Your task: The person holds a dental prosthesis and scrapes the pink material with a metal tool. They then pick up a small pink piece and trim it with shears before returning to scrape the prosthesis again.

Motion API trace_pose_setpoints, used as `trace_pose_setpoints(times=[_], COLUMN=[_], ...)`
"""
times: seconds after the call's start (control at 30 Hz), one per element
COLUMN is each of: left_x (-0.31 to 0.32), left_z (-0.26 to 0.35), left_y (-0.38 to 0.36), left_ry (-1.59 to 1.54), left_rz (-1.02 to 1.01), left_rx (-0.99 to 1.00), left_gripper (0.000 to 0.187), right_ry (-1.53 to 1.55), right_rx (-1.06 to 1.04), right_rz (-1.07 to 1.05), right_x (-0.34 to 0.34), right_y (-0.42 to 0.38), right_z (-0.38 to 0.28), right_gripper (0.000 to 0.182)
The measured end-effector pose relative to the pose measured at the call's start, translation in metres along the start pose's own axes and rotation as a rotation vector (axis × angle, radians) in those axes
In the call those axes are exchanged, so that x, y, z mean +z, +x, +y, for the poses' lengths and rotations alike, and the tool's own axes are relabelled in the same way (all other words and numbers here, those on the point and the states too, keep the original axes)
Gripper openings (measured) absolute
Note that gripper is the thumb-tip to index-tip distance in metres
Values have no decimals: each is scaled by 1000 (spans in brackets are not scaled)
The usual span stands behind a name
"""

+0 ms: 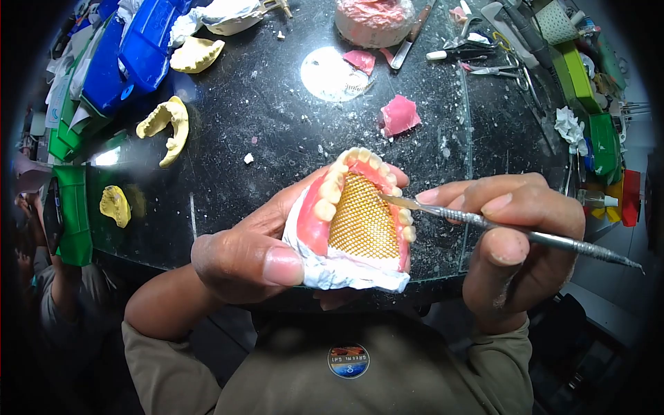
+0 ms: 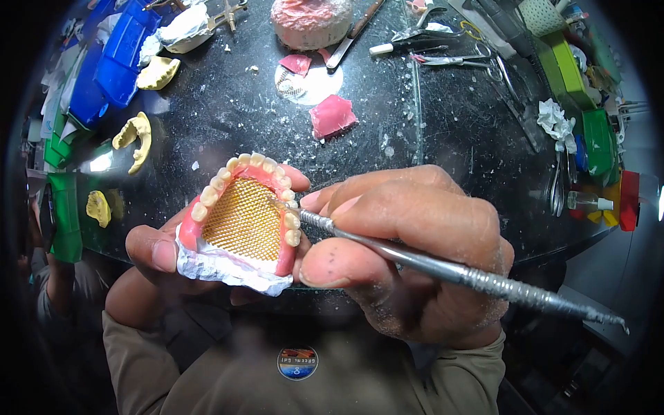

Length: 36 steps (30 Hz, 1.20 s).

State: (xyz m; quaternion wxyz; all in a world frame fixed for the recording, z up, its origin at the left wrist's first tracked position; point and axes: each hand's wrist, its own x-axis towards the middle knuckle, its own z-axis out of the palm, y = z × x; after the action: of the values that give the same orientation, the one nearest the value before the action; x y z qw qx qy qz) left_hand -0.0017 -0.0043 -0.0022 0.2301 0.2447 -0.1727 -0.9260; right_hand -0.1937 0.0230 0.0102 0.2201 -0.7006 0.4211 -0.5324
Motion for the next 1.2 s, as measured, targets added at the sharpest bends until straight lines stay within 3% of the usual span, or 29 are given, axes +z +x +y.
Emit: trace_pose_setpoints(times=[0.63, 0.73, 1.2], left_x=[7, 0, 5], left_z=[-2, -3, -1], left_y=[-3, -4, -5], left_ry=[116, 125, 122], left_rz=[-10, -156, -94], left_rx=[78, 132, 111], left_gripper=[104, 92, 92], right_ry=[54, 31, 53], right_rx=[164, 153, 77], right_rz=[96, 88, 22], right_x=[3, 2, 0], right_y=[0, -1, -1], right_z=[-7, -7, -4], right_gripper=[48, 48, 46])
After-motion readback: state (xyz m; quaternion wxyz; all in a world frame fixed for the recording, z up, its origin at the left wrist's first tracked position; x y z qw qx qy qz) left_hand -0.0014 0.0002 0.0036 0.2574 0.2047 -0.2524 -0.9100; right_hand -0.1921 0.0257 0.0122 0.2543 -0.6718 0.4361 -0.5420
